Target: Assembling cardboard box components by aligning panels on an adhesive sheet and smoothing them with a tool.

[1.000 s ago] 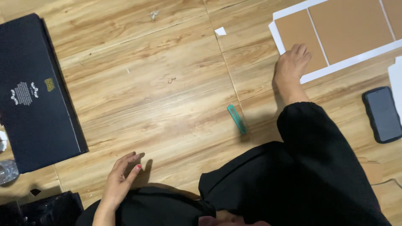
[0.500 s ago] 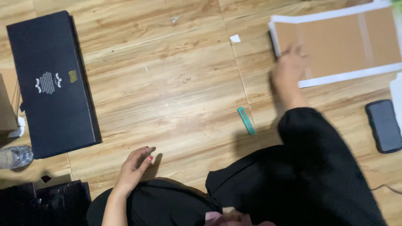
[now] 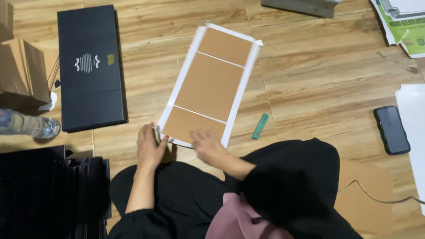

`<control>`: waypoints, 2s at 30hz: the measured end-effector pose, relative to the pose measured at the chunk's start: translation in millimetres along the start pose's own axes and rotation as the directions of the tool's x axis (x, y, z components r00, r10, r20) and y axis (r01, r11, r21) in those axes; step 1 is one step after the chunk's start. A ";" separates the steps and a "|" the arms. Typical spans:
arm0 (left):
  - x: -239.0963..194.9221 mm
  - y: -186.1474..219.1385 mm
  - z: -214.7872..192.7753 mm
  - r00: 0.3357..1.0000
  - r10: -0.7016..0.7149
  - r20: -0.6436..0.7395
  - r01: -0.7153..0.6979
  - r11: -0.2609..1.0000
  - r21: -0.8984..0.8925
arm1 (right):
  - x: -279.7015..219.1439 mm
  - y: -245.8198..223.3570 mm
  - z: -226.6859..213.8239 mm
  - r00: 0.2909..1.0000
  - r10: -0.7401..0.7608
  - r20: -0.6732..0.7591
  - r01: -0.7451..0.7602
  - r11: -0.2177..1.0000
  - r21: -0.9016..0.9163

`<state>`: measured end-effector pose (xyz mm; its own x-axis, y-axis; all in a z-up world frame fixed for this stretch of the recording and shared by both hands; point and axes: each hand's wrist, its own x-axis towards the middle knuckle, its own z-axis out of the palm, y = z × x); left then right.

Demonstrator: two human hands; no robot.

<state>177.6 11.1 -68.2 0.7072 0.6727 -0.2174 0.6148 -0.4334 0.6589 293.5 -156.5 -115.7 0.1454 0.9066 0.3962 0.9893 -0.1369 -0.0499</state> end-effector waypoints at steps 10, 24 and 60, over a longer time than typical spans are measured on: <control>34.5 84.9 80.3 0.858 0.316 0.405 -0.504 0.668 0.548 | -86.9 83.4 -28.6 0.951 0.220 0.219 -0.227 0.974 0.008; 168.0 126.1 134.2 0.701 0.439 0.562 -0.704 0.302 0.643 | -116.8 166.2 -55.1 0.449 0.893 0.025 -0.878 0.446 -0.176; 242.0 228.6 179.4 0.317 0.327 0.890 -0.771 -0.459 0.443 | -34.5 149.7 -44.8 0.195 0.830 0.522 -0.979 0.138 0.147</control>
<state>551.9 -32.8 -99.4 0.7358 -0.4626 -0.4946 -0.6725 -0.5850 -0.4533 436.2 -226.2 -95.8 0.8544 0.2721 -0.4427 -0.0045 -0.8480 -0.5299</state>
